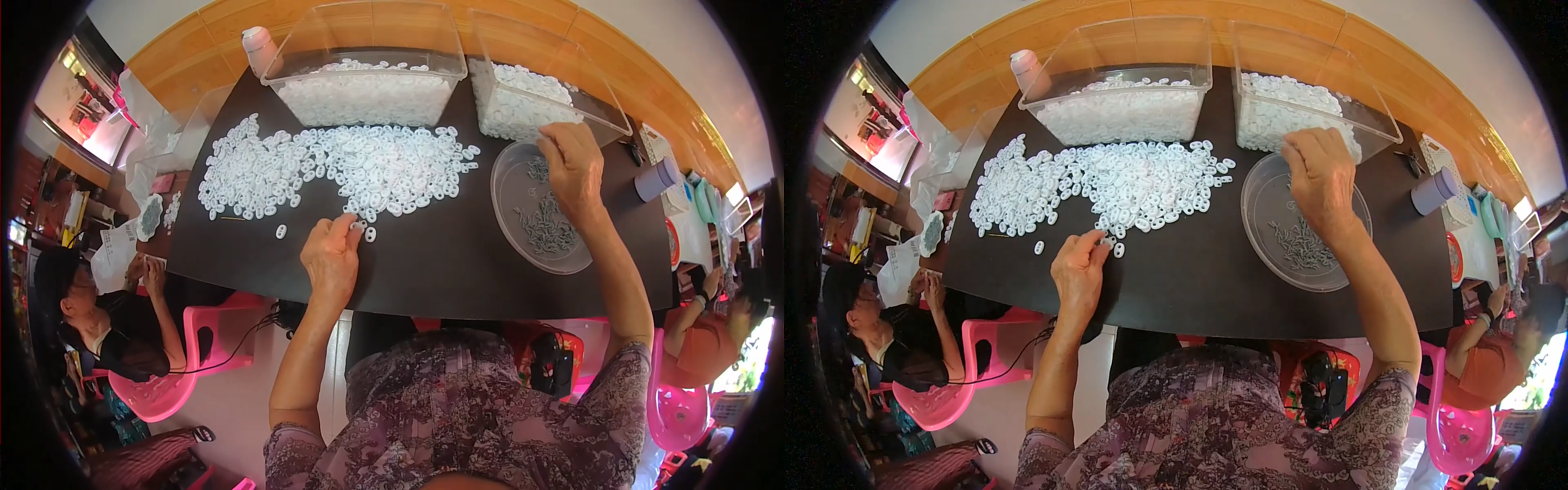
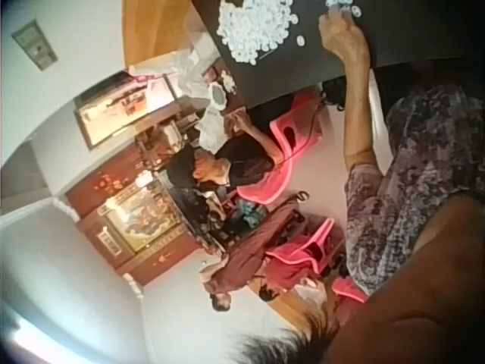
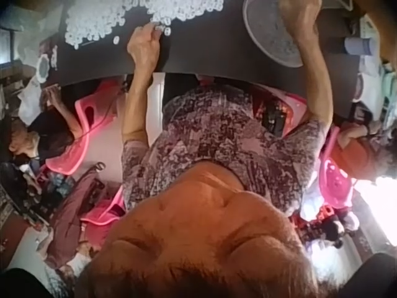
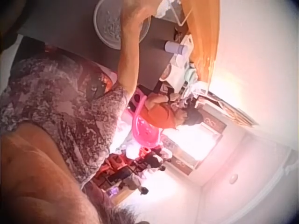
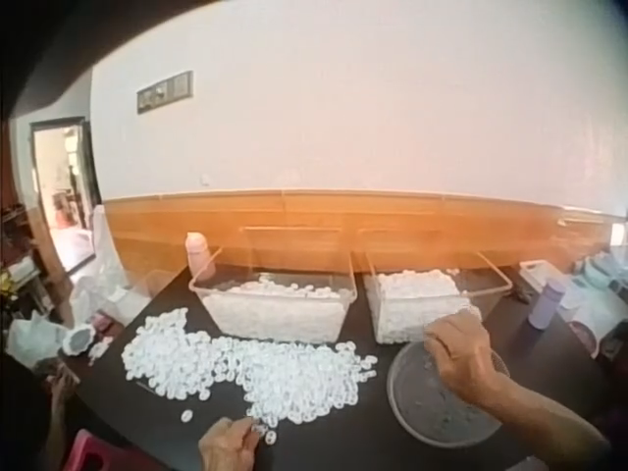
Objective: Assembling small plastic hardware components by inserting pins into plastic bases.
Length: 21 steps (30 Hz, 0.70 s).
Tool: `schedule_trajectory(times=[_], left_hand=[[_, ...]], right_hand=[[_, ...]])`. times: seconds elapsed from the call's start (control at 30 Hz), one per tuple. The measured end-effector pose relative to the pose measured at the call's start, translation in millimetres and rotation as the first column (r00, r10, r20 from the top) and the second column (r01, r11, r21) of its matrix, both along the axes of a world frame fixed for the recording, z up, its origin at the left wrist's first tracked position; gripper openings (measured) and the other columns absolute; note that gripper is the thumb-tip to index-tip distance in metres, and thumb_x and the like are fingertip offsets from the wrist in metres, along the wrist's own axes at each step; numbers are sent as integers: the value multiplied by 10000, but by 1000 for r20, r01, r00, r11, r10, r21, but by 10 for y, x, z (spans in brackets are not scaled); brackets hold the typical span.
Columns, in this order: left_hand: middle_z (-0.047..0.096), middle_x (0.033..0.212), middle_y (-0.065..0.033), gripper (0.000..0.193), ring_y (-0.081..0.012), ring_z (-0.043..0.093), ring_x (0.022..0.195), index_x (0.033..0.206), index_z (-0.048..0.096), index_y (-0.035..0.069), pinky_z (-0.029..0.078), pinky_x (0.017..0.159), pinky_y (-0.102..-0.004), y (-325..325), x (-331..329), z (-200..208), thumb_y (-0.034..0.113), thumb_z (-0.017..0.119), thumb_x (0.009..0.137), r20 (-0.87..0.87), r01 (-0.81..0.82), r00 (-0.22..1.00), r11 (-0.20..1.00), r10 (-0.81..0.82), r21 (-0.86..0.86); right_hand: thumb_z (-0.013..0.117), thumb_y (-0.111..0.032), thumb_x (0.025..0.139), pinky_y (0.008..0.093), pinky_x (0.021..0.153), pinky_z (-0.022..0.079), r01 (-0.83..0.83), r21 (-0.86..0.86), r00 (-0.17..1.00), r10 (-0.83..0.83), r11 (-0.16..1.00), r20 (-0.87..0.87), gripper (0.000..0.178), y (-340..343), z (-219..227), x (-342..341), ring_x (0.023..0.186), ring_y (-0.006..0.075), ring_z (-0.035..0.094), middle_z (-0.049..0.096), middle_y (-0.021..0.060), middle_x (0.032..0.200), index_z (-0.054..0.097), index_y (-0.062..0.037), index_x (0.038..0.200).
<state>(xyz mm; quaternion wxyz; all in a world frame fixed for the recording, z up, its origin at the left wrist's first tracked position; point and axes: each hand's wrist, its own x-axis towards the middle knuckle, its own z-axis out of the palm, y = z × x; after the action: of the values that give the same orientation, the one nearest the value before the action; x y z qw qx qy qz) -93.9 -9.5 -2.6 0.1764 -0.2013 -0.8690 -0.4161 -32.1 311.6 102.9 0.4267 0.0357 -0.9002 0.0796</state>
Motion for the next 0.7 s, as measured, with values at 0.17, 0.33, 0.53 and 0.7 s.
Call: schedule_trajectory(times=[0.17, 0.33, 0.53, 0.7], left_hand=[[525, 732, -85, 131, -277, 552, 718, 854, 634, 77, 436, 593, -390, -61, 4, -17, 40, 665, 731, -58, 11, 998, 972, -25, -234], [512, 708, -90, 76, -282, 549, 695, 804, 623, 68, 435, 588, -392, -108, -30, -22, 72, 668, 743, -69, -1, 998, 989, -9, -150], [530, 701, -106, 176, -292, 557, 674, 725, 586, 44, 438, 584, -406, 39, -33, 27, 173, 704, 744, -118, -144, 986, 946, 114, -289], [538, 711, -116, 231, -298, 561, 696, 696, 567, 33, 436, 605, -418, 128, -22, 33, 208, 712, 739, -108, -154, 987, 920, 123, -361]], right_hand=[[644, 28, 743, 342, 689, 464, -71, -33, 996, 73, 997, 57, 123, -94, -74, 155, 776, 279, 578, 624, 126, 833, 633, 3, 862], [641, 44, 741, 332, 682, 467, -81, -72, 992, 87, 994, 86, 122, -155, -84, 266, 773, 276, 581, 622, 125, 838, 628, 9, 857], [637, 61, 736, 329, 661, 460, -132, -68, 987, 138, 989, 87, 130, -285, -73, 360, 750, 269, 574, 619, 123, 833, 625, 16, 857], [639, 74, 728, 331, 646, 454, -124, -62, 984, 131, 990, 122, 137, -306, -113, 449, 736, 266, 567, 615, 124, 828, 622, 20, 853]])
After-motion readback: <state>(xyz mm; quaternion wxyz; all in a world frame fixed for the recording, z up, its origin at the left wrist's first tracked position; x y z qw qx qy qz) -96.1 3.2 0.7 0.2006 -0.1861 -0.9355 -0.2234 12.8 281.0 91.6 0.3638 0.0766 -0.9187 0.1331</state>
